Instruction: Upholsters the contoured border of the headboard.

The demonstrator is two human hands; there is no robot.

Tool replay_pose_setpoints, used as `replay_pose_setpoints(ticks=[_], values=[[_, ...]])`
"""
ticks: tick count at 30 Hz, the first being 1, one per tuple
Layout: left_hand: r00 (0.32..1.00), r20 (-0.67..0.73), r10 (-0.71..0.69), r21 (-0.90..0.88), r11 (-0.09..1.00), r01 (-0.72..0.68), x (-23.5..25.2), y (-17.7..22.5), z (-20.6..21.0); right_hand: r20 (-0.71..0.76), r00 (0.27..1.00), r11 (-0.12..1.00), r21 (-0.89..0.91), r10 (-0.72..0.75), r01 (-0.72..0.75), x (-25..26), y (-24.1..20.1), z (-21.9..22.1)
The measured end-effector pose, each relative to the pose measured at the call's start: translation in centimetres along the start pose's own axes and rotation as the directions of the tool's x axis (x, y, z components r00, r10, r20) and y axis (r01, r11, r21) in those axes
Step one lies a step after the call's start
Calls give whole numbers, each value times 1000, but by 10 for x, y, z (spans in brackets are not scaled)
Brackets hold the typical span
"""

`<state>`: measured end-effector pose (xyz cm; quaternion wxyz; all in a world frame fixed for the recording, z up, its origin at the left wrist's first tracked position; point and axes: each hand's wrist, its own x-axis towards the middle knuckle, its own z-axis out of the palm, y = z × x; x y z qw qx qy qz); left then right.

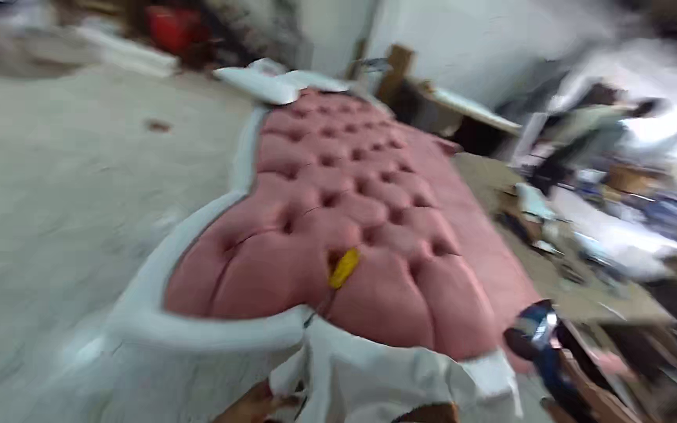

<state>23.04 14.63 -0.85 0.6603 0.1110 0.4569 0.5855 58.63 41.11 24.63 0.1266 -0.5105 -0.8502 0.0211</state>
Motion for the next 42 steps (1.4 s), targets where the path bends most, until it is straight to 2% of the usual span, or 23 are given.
replay_pose_setpoints(ticks=[3, 5, 7, 9, 10, 12, 15, 17, 19, 22, 24, 26, 27, 29, 31, 33, 34, 35, 36, 37, 38, 40, 42], values=[[993, -58, 101, -354, 928, -115, 11, -14, 20, 92, 974, 978, 56, -207, 202, 123, 16, 45], [984, -127, 125, -509, 843, -173, 12, -18, 48, 105, 935, 940, 90, -338, 329, 196, 18, 88], [961, -229, 157, -550, 793, -261, 17, -26, 79, 119, 891, 898, 89, -439, 431, 251, 10, 125], [912, -371, 174, -492, 796, -352, 25, -30, 105, 146, 856, 868, 62, -495, 492, 277, -18, 135], [893, -416, 174, -463, 804, -373, 29, -33, 113, 140, 838, 849, 70, -528, 523, 276, -36, 132], [903, -373, 213, -439, 817, -373, 35, -41, 123, 102, 765, 770, 161, -635, 618, 249, -74, 124], [919, -266, 290, -462, 799, -386, 54, -37, 139, 128, 544, 543, 415, -829, 730, 170, -137, 122], [918, -215, 333, -468, 790, -396, 60, -19, 156, 145, 391, 399, 573, -909, 716, 115, -163, 131], [890, -213, 402, -353, 818, -454, 61, 0, 163, 139, 323, 335, 630, -936, 701, 79, -169, 133], [813, -304, 497, -37, 846, -531, 46, 22, 167, 97, 392, 360, 634, -915, 684, 52, -154, 123], [770, -361, 527, 120, 844, -522, 33, 31, 173, 114, 434, 408, 610, -894, 679, 37, -139, 116], [716, -382, 585, 301, 811, -502, 22, 41, 177, 162, 443, 450, 568, -882, 689, 20, -132, 118], [690, -367, 624, 398, 776, -489, 18, 46, 179, 157, 464, 472, 521, -872, 711, 12, -132, 122], [639, -293, 711, 537, 676, -505, 15, 55, 183, 42, 563, 515, 463, -826, 721, 3, -137, 129], [547, -174, 819, 557, 540, -631, 10, 53, 185, -140, 661, 547, 450, -738, 706, 10, -152, 133], [433, -151, 889, 412, 454, -790, 8, 31, 174, -244, 711, 531, 518, -659, 671, 29, -169, 134], [439, -247, 864, 295, 499, -815, 9, 16, 165, -255, 745, 551, 536, -616, 640, 43, -174, 135], [482, -436, 760, 168, 595, -786, 15, 1, 156, -247, 796, 590, 559, -553, 583, 61, -175, 135], [534, -616, 579, 48, 704, -709, 21, -9, 145, -198, 860, 634, 602, -470, 486, 82, -176, 132], [563, -737, 374, -68, 788, -612, 28, -16, 132, -134, 912, 667, 643, -387, 377, 103, -175, 132], [568, -801, 189, -186, 823, -537, 33, -20, 119, -72, 943, 688, 665, -325, 288, 122, -174, 136], [586, -809, -53, -411, 764, -498, 41, -20, 99, 15, 957, 751, 624, -289, 216, 154, -170, 157], [646, -756, -107, -547, 645, -534, 52, -9, 91, 69, 957, 863, 455, -281, 221, 179, -173, 172]])
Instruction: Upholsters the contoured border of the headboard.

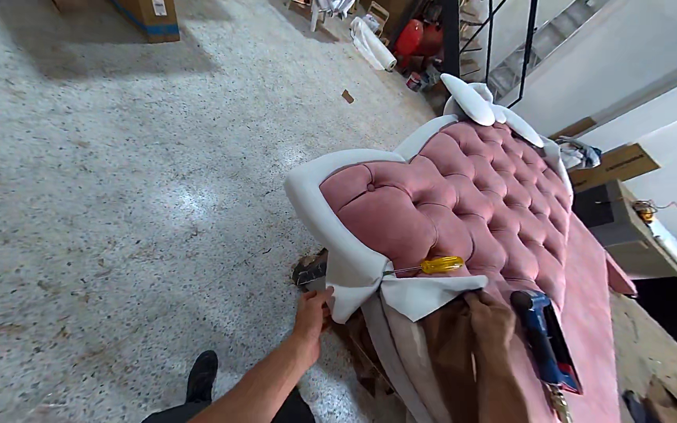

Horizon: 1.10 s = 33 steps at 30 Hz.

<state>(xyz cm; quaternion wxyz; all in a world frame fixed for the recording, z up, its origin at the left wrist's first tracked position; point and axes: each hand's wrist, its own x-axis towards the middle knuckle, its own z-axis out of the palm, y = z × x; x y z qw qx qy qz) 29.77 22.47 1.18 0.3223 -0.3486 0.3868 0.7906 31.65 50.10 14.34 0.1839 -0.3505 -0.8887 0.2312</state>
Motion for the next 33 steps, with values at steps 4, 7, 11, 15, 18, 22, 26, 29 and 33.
replay_pose_setpoints(ticks=[4, 7, 11, 15, 18, 22, 26, 29, 33], values=[[993, 119, -3, -354, 934, 46, -4, 16, 18, 44, 999, 965, -263, 6, 6, 30, -26, 16], [963, 256, 79, -371, 929, 23, -9, 10, 18, 49, 997, 964, -259, -52, 63, 38, -22, 22], [933, 308, 188, -140, 979, -151, 0, -8, 27, 104, 988, 987, -106, -113, 124, 31, -6, 14], [931, 284, 227, -120, 972, -201, 2, -7, 16, 181, 971, 987, 10, -159, 160, 12, 11, -12], [939, 228, 259, -163, 961, -225, -1, -11, 8, 35, 963, 958, -103, -266, 268, -33, 5, -46], [891, 296, 345, -280, 923, -264, -3, -16, 2, -233, 785, 806, 10, -574, 592, -139, -16, -67], [777, 417, 473, -67, 868, -492, 6, -35, 5, 28, 795, 731, 416, -605, 542, -216, -20, -15], [705, 326, 630, 99, 719, -688, 20, -38, 18, 190, 829, 784, 484, -527, 387, -224, -16, 27], [618, 310, 722, 295, 545, -785, 19, -35, 5, 380, 880, 900, 422, -283, 108, -210, -7, 67]])
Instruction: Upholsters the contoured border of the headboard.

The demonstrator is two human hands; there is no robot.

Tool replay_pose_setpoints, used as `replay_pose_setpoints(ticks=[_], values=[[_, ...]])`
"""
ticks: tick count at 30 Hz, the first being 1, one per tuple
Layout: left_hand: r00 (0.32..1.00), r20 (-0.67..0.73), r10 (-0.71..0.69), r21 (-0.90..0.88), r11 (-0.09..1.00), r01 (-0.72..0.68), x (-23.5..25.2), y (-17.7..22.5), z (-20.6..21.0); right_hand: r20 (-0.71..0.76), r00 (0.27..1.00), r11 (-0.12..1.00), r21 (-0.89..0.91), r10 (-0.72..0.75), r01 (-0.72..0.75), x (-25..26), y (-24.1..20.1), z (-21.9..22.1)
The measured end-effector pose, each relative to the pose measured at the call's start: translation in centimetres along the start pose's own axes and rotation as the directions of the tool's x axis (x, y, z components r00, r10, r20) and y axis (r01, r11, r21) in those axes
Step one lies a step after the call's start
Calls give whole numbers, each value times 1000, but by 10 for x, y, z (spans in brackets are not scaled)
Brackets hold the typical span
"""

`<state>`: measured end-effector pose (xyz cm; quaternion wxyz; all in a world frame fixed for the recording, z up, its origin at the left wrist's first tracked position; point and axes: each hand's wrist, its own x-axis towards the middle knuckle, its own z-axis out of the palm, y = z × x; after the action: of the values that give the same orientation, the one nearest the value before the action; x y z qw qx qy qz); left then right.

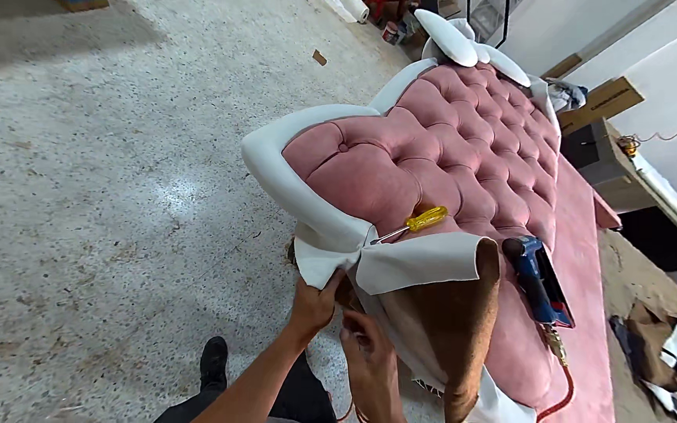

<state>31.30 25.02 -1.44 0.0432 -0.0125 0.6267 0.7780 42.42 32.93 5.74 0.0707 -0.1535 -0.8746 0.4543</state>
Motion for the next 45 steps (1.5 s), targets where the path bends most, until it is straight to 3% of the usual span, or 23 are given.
replay_pose_setpoints(ticks=[3, 8, 10, 13, 15, 17, 19, 24, 27, 30, 33, 36, 40, 45], values=[[999, 32, -28, 81, 996, 25, -12, -3, -10, 29, 974, 962, 149, 226, -227, 25, 7, 10], [985, 58, -165, -331, 927, 175, -29, 4, 3, -15, 932, 894, 289, 361, -342, 53, -11, 25], [966, 95, -239, -405, 877, 257, -33, 15, -3, -27, 906, 843, 381, 422, -380, 58, -20, 29], [949, 163, -268, -382, 870, 311, -34, 12, -15, 16, 845, 655, 623, 535, -427, 68, -21, 34], [956, 164, -241, -266, 923, 279, -29, -9, -18, 26, 851, 632, 659, 524, -409, 72, -8, 40], [952, 147, -269, -158, 944, 291, -23, -27, -13, -63, 862, 761, 505, 503, -407, 70, -3, 48], [926, 170, -336, -201, 908, 367, -19, -33, -5, -114, 851, 834, 301, 513, -462, 68, -17, 54], [876, 271, -398, -390, 787, 478, -26, -20, -14, -197, 839, 861, 117, 508, -494, 61, -27, 55], [868, 319, -380, -382, 787, 485, -32, 0, -25, -273, 816, 858, 236, 509, -456, 65, -29, 59], [812, 359, -459, -160, 827, 538, -30, -6, -44, -277, 800, 813, 431, 533, -392, 69, -6, 67], [710, 168, -684, -182, 686, 704, -9, 11, -50, -303, 813, 852, 345, 498, -393, 77, 15, 79], [577, 14, -817, -254, 555, 792, 22, 30, -18, -368, 833, 911, 162, 413, -379, 85, 41, 96], [591, -187, -785, -208, 619, 757, 44, 25, 14, -390, 862, 939, 22, 325, -344, 84, 53, 97], [486, -232, -843, -332, 538, 775, 61, 32, 38, -269, 936, 948, -156, 229, -277, 67, 62, 88]])
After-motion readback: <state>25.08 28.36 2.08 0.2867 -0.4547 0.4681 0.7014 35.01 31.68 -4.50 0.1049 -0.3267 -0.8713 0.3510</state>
